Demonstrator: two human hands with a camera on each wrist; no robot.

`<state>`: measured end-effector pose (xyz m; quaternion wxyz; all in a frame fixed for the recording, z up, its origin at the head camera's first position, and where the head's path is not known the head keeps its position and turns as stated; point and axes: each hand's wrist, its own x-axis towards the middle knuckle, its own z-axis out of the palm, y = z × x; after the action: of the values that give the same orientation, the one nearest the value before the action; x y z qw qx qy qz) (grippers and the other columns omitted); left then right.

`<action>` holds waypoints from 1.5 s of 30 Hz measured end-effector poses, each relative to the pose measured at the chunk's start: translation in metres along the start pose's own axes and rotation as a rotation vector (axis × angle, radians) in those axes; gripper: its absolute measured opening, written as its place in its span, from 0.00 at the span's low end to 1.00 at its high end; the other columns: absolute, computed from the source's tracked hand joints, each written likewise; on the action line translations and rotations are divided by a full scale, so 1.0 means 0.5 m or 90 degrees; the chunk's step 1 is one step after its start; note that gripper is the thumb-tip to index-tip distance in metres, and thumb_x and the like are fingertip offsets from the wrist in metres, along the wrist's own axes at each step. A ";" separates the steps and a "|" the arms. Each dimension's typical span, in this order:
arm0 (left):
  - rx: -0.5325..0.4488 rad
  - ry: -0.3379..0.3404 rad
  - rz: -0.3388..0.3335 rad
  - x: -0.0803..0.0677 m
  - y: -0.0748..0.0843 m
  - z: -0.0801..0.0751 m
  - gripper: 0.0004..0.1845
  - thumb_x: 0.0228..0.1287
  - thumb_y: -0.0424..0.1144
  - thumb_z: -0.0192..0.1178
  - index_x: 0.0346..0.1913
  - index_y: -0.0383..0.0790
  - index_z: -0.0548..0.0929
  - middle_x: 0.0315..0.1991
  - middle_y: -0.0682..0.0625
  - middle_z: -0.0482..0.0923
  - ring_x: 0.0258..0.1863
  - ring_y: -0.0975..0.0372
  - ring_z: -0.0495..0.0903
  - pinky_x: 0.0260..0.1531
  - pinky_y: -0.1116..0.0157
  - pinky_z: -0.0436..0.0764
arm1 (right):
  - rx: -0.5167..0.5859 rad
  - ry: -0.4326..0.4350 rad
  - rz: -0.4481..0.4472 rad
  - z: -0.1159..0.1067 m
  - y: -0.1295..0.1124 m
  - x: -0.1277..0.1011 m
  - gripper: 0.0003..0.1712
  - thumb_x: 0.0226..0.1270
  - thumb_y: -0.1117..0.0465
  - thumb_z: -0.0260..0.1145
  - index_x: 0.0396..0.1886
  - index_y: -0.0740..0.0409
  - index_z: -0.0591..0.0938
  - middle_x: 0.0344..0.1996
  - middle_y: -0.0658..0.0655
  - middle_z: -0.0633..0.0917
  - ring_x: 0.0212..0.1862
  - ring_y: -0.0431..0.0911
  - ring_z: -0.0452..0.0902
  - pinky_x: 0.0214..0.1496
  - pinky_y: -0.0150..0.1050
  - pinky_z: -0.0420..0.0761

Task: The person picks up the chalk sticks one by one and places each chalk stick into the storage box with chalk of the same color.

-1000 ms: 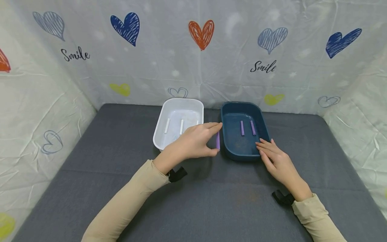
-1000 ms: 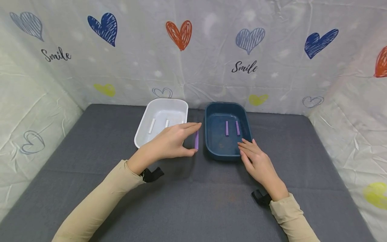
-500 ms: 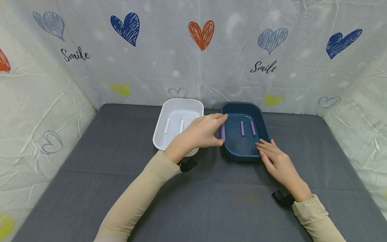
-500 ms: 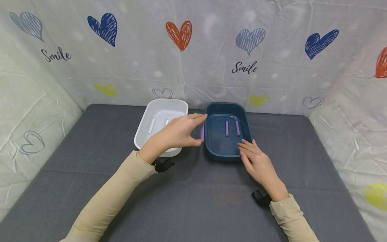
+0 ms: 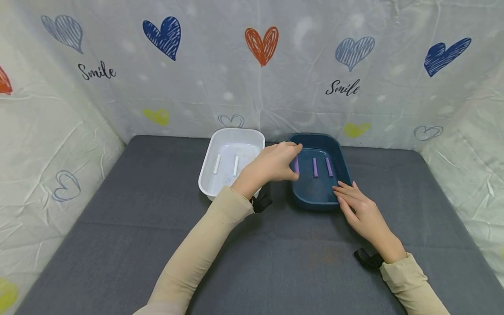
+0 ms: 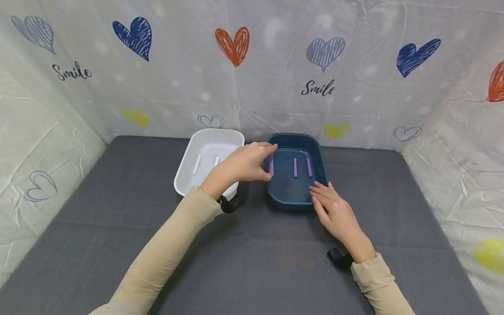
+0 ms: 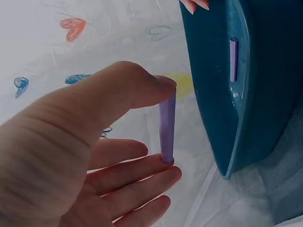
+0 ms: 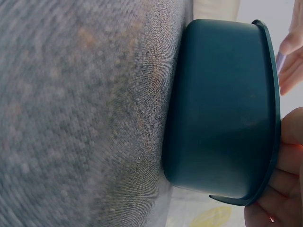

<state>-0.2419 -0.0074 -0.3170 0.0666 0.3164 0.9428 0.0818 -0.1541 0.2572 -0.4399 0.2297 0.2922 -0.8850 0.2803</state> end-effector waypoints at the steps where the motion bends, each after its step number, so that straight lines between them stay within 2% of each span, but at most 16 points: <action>1: -0.001 -0.002 -0.002 0.006 0.000 0.001 0.42 0.60 0.49 0.68 0.75 0.39 0.64 0.70 0.46 0.68 0.63 0.56 0.74 0.53 0.58 0.80 | 0.000 -0.001 0.001 0.000 0.000 0.000 0.16 0.68 0.71 0.63 0.54 0.71 0.83 0.54 0.66 0.83 0.63 0.59 0.74 0.72 0.54 0.61; 8: -0.028 -0.007 -0.004 0.046 0.002 0.007 0.40 0.58 0.47 0.67 0.73 0.38 0.67 0.65 0.47 0.73 0.60 0.56 0.73 0.49 0.58 0.80 | -0.001 0.003 -0.001 0.000 0.002 0.001 0.16 0.68 0.70 0.63 0.53 0.71 0.84 0.54 0.65 0.84 0.63 0.59 0.75 0.72 0.55 0.62; 14: -0.049 -0.022 -0.013 0.078 0.006 0.017 0.38 0.59 0.46 0.67 0.72 0.38 0.69 0.65 0.46 0.73 0.56 0.58 0.74 0.47 0.61 0.80 | 0.001 0.003 -0.005 0.002 0.003 0.000 0.16 0.68 0.71 0.63 0.53 0.72 0.83 0.54 0.66 0.84 0.63 0.59 0.75 0.74 0.51 0.59; 21: -0.072 -0.026 -0.030 0.109 0.004 0.041 0.38 0.59 0.47 0.69 0.71 0.38 0.71 0.65 0.45 0.73 0.55 0.57 0.73 0.51 0.59 0.79 | 0.001 0.003 -0.003 0.002 0.005 0.000 0.16 0.68 0.71 0.63 0.53 0.71 0.84 0.54 0.65 0.84 0.63 0.59 0.74 0.75 0.49 0.58; 25: -0.103 -0.018 -0.039 0.124 -0.002 0.056 0.35 0.57 0.45 0.70 0.67 0.36 0.75 0.59 0.45 0.76 0.48 0.58 0.75 0.46 0.59 0.79 | 0.001 0.003 -0.003 0.003 0.005 0.000 0.16 0.68 0.71 0.63 0.53 0.71 0.84 0.54 0.66 0.84 0.63 0.59 0.75 0.76 0.43 0.55; 29: -0.133 -0.018 -0.050 0.138 -0.012 0.071 0.32 0.56 0.44 0.71 0.63 0.35 0.77 0.52 0.46 0.77 0.42 0.58 0.75 0.41 0.60 0.78 | 0.000 0.005 -0.004 0.003 0.004 0.001 0.16 0.68 0.71 0.64 0.53 0.71 0.84 0.54 0.66 0.84 0.63 0.60 0.75 0.76 0.44 0.56; 33: -0.148 -0.019 -0.063 0.148 -0.019 0.083 0.32 0.57 0.45 0.71 0.63 0.35 0.77 0.55 0.45 0.76 0.46 0.58 0.75 0.45 0.60 0.79 | 0.001 0.006 -0.003 0.003 0.004 0.001 0.16 0.68 0.71 0.63 0.53 0.71 0.84 0.53 0.66 0.84 0.63 0.60 0.75 0.75 0.47 0.57; 37: -0.157 -0.017 -0.078 0.154 -0.020 0.089 0.30 0.57 0.44 0.72 0.60 0.34 0.78 0.54 0.45 0.76 0.46 0.58 0.75 0.47 0.60 0.79 | 0.000 0.005 0.000 0.003 0.005 0.001 0.16 0.68 0.71 0.63 0.53 0.71 0.84 0.53 0.66 0.84 0.63 0.59 0.75 0.74 0.49 0.59; 42: -0.155 -0.039 -0.099 0.158 -0.016 0.089 0.31 0.58 0.44 0.73 0.61 0.35 0.77 0.57 0.45 0.76 0.47 0.59 0.75 0.49 0.60 0.79 | -0.003 -0.002 0.005 0.002 0.004 0.002 0.16 0.68 0.71 0.63 0.53 0.71 0.84 0.54 0.65 0.84 0.63 0.58 0.75 0.75 0.47 0.57; 45: -0.164 -0.052 -0.109 0.160 -0.015 0.089 0.31 0.58 0.43 0.73 0.62 0.35 0.76 0.58 0.45 0.74 0.49 0.59 0.75 0.50 0.60 0.79 | -0.004 -0.001 0.006 0.000 0.004 0.001 0.16 0.68 0.70 0.63 0.53 0.71 0.84 0.54 0.65 0.84 0.63 0.58 0.75 0.74 0.50 0.59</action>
<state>-0.3018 0.0403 -0.3678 0.1513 0.2270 0.9445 0.1829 -0.1559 0.2582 -0.4405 0.2283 0.2874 -0.8876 0.2782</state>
